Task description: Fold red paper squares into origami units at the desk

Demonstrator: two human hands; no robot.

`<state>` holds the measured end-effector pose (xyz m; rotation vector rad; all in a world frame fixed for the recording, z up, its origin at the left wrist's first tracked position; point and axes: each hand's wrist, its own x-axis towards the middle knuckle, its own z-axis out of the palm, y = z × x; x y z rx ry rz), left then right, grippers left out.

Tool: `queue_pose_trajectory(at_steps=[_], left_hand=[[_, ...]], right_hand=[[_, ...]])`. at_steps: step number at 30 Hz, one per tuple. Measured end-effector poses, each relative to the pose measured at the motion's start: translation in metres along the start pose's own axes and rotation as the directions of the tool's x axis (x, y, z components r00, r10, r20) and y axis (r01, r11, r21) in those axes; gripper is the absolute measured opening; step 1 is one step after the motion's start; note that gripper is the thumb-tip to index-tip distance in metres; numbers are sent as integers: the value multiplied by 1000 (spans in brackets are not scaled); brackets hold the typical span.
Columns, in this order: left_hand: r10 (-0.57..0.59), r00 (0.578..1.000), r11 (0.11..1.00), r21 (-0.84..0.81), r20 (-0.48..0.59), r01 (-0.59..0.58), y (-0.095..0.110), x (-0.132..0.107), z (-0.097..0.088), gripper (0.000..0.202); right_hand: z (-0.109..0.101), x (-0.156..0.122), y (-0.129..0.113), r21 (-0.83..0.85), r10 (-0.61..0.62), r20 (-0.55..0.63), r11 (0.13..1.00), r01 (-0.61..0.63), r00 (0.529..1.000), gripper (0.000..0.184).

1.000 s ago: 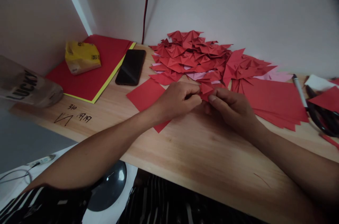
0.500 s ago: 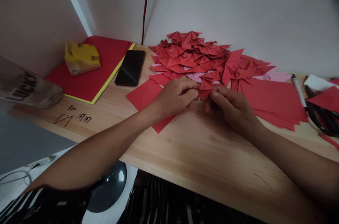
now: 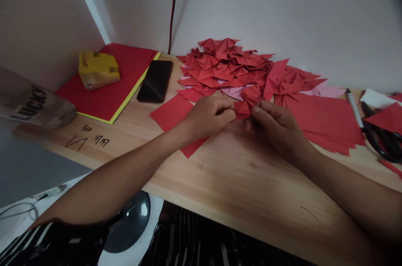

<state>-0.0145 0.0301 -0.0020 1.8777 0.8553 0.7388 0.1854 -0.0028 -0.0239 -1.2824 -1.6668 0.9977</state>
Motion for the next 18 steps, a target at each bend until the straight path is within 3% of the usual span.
queue_pose_trajectory(at_steps=[4, 11, 18], left_hand=[[-15, 999, 1000, -1, -47, 15, -3, 1, 1, 21], [-35, 997, 999, -36, -75, 32, -4, 2, -1, 15], [-43, 995, 999, -17, -88, 42, -3, 2, -1, 15]], right_hand=[[-1, -1, 0, -45, 2, -13, 999, -3, 1000, 37], [0, -1, -8, -106, -77, 134, 990, 91, 988, 21], [3, -3, -11, -165, -64, 96, 983, 80, 993, 21]])
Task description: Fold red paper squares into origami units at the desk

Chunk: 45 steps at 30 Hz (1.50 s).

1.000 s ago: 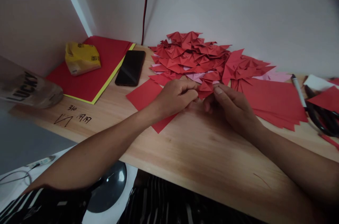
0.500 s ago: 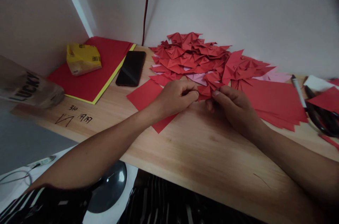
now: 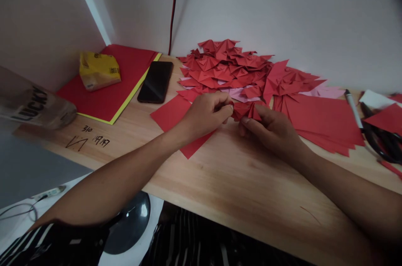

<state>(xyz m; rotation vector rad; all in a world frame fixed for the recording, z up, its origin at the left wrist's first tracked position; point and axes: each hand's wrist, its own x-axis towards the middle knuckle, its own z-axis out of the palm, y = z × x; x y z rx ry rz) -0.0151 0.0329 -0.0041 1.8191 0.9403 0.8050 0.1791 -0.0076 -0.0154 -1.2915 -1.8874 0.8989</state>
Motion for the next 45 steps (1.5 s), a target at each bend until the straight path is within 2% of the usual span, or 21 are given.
queue_pose_trajectory(at_steps=[12, 30, 41, 45], left_hand=[[-15, 1000, 999, 43, -4, 15, 4, -1, -1, 15], [47, 998, 967, 252, -29, -39, 9, -3, -1, 12], [92, 994, 910, 399, 62, -109, 11, -4, -4, 17], [82, 992, 890, 441, 98, -118, 8, -5, -3, 20]], right_hand=[[2, -2, 4, 31, -18, 31, 999, 17, 999, 25], [1, 0, 1, -45, -82, 61, 995, 85, 995, 20], [0, 0, 3, -89, -121, 81, 988, 128, 989, 19], [0, 1, 2, -152, -163, 84, 973, 174, 983, 20]])
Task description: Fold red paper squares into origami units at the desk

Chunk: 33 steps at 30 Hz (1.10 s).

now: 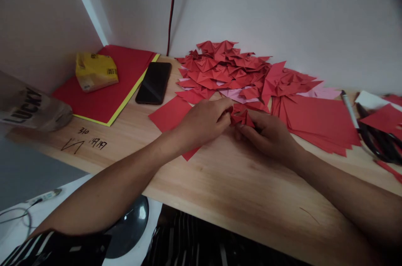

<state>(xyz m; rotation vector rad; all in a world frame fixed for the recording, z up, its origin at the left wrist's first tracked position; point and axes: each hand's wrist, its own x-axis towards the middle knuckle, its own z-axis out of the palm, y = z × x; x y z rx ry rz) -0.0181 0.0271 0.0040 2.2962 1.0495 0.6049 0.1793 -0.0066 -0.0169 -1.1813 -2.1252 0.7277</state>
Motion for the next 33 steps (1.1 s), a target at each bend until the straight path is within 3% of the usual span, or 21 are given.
queue_pose_trajectory(at_steps=[23, 33], left_hand=[[-9, 999, 999, 44, 33, 7, -2, -1, 2, 20], [-13, 999, 996, 84, 49, 9, -3, -1, 1, 21]], right_hand=[[1, 0, -1, -7, 3, 4, 1000, -3, 1000, 19], [1, 1, 0, -16, -55, 4, 998, 55, 999, 19]])
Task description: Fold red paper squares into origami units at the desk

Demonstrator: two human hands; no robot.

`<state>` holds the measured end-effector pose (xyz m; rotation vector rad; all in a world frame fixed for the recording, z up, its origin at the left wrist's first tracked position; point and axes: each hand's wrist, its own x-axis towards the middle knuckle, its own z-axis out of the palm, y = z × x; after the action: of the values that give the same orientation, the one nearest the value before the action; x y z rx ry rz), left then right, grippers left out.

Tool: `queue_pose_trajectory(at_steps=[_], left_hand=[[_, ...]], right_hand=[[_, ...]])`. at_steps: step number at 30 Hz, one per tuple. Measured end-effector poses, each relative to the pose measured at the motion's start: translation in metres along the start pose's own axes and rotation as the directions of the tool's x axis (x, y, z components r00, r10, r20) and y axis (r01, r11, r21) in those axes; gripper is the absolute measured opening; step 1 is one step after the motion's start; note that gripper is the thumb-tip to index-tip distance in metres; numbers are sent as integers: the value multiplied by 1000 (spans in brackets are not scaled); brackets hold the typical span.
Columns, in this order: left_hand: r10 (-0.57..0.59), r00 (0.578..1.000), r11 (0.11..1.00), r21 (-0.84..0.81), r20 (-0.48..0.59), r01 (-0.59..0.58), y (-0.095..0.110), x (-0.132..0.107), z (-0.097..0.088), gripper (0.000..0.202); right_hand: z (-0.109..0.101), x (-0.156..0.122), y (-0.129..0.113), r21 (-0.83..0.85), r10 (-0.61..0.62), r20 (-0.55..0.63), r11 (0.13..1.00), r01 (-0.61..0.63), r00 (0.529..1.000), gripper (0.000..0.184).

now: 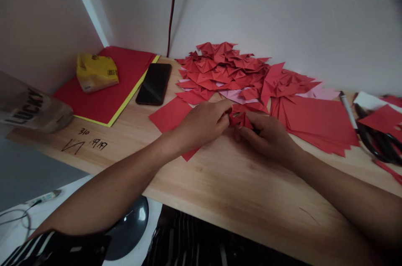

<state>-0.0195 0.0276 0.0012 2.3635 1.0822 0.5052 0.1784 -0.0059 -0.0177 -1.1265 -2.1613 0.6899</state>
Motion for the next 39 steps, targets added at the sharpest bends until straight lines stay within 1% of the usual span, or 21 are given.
queue_pose_trajectory(at_steps=[6, 16, 22, 28, 35, 39], left_hand=[[-18, 1000, 999, 51, -3, 18, 2, 0, 0, 19], [-14, 1000, 997, 72, 25, 12, 5, -1, -2, 22], [-6, 999, 988, 154, 32, 1, 2, -3, 0, 22], [13, 998, 976, 216, 61, -26, 2, -4, -1, 24], [-17, 996, 967, 255, 93, -7, 7, -6, -4, 25], [3, 996, 963, 268, 88, -26, 8, -7, -6, 23]], right_hand=[[0, 0, 0, -13, 6, 5, 1000, -6, 1000, 19], [0, 0, -1, -46, -14, 8, 999, 14, 1000, 21], [0, 2, -2, -80, -26, 3, 996, 26, 1000, 20], [0, 1, -1, -102, -41, 1, 994, 41, 999, 19], [1, 0, -1, -95, -13, -8, 995, 12, 1000, 18], [1, -1, -1, -106, -12, -3, 994, 12, 1000, 17]])
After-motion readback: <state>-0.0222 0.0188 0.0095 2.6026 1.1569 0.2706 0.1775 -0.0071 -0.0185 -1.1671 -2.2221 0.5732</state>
